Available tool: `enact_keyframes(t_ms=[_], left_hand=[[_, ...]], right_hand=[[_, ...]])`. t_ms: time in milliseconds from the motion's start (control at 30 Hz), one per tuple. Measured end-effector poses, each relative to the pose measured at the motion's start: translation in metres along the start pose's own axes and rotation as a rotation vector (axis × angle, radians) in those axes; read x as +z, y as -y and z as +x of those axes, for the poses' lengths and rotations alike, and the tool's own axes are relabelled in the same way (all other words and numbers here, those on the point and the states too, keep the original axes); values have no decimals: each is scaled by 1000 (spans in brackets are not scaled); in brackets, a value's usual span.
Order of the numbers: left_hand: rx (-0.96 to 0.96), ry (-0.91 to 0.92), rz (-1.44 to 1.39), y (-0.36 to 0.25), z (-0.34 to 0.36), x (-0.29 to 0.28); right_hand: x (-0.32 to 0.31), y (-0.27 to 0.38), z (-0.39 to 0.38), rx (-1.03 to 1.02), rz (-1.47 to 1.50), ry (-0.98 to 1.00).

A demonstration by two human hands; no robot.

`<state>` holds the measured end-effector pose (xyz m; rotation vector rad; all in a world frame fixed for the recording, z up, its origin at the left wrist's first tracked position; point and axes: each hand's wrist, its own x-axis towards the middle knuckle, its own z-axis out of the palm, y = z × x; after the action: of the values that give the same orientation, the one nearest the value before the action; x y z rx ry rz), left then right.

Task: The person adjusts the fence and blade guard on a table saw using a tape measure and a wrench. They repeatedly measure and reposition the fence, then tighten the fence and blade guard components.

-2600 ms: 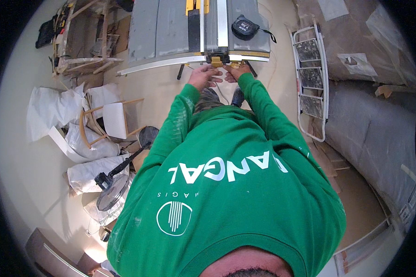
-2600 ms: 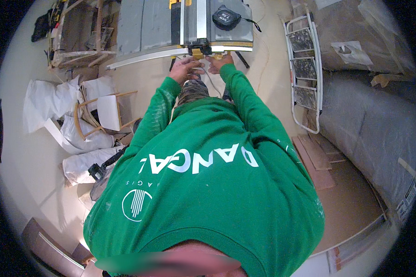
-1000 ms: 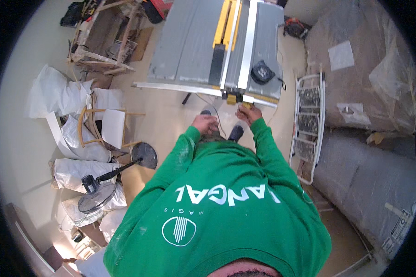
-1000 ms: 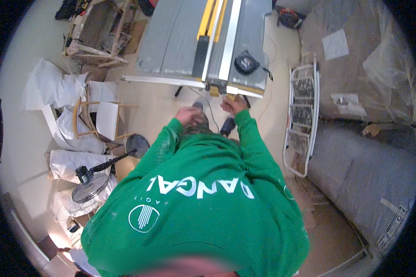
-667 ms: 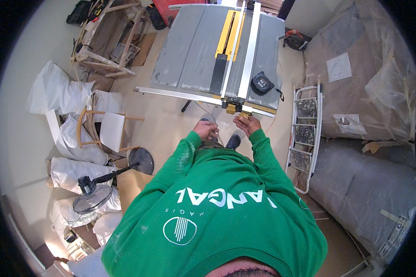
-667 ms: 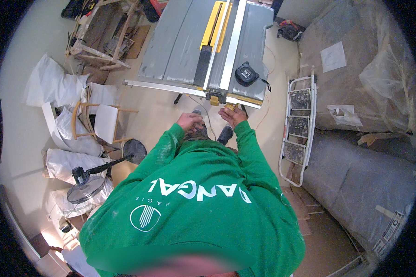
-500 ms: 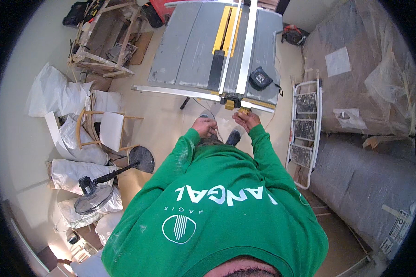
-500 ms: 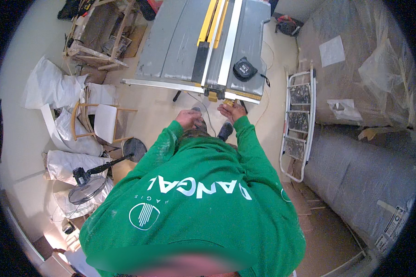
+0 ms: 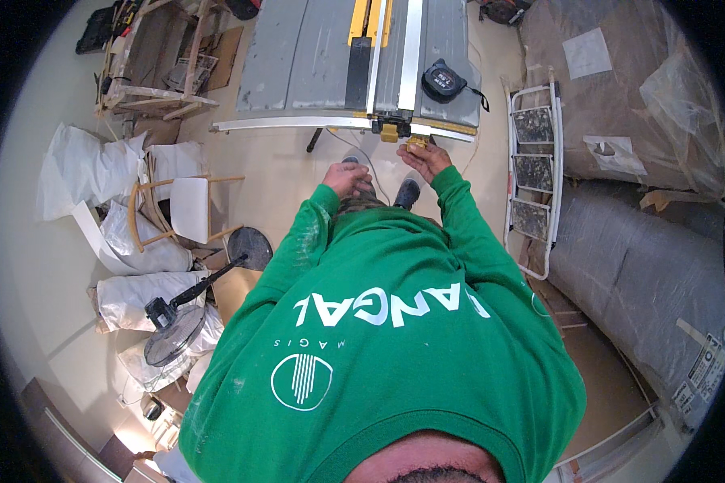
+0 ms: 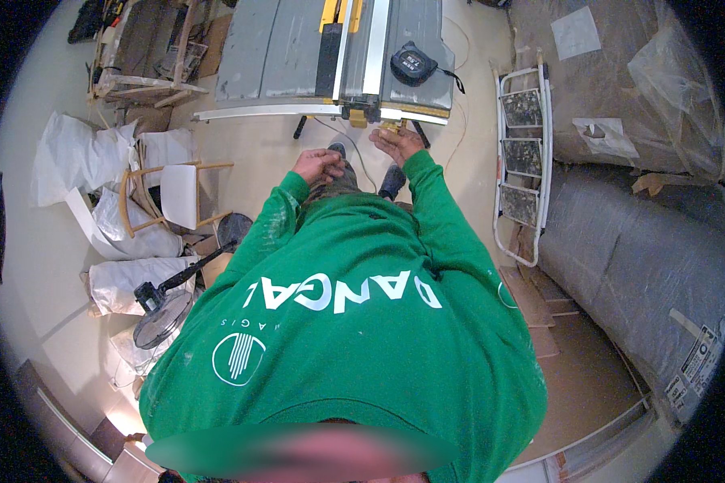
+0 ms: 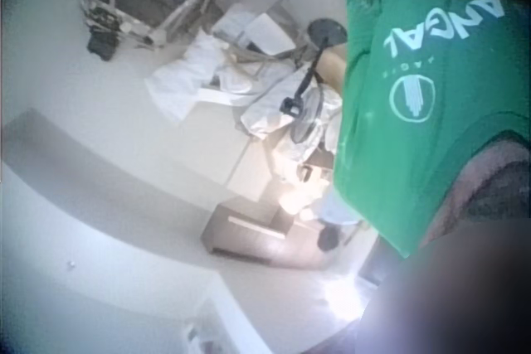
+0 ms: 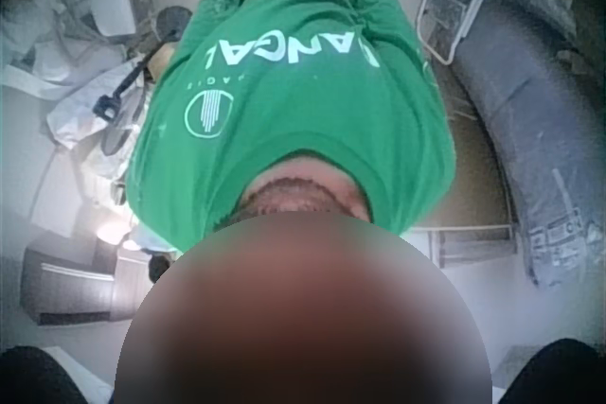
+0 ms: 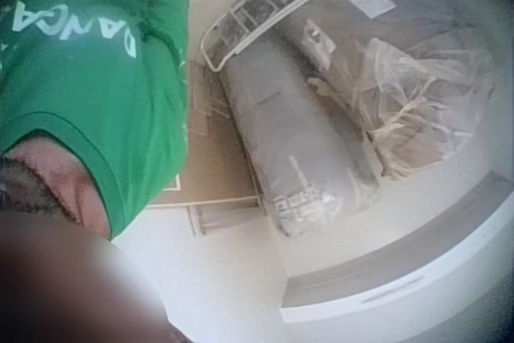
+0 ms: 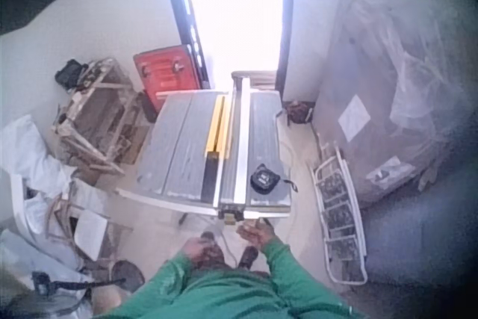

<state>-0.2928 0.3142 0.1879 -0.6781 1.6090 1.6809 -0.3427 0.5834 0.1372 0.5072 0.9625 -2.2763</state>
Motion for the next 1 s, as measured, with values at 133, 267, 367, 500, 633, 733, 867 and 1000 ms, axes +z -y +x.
enact_keyframes(t_ms=[133, 267, 367, 500, 633, 733, 867, 1000], left_hand=[[-5, -11, -23, 5, 5, -4], [29, -13, -8, 13, 11, -8], [8, -27, 56, 15, 13, -7], [3, 4, 7, 10, 11, -2], [-4, -8, 45, 2, 7, 2], [26, -9, 82, -3, 7, 3], [16, -8, 78, -5, 8, 2], [8, -17, 78, 0, 10, 0]], right_hand=[[-10, 0, 5, 36, 20, 75], [-17, -7, 12, 65, -90, 9], [-17, -10, 14, 82, 36, -48], [-12, -9, 10, 53, -59, -42], [-8, -6, 1, 57, -2, -19], [-1, -2, 0, 73, 148, 25], [17, 3, 6, 55, -222, -204], [20, 7, 11, 67, -393, -271]])
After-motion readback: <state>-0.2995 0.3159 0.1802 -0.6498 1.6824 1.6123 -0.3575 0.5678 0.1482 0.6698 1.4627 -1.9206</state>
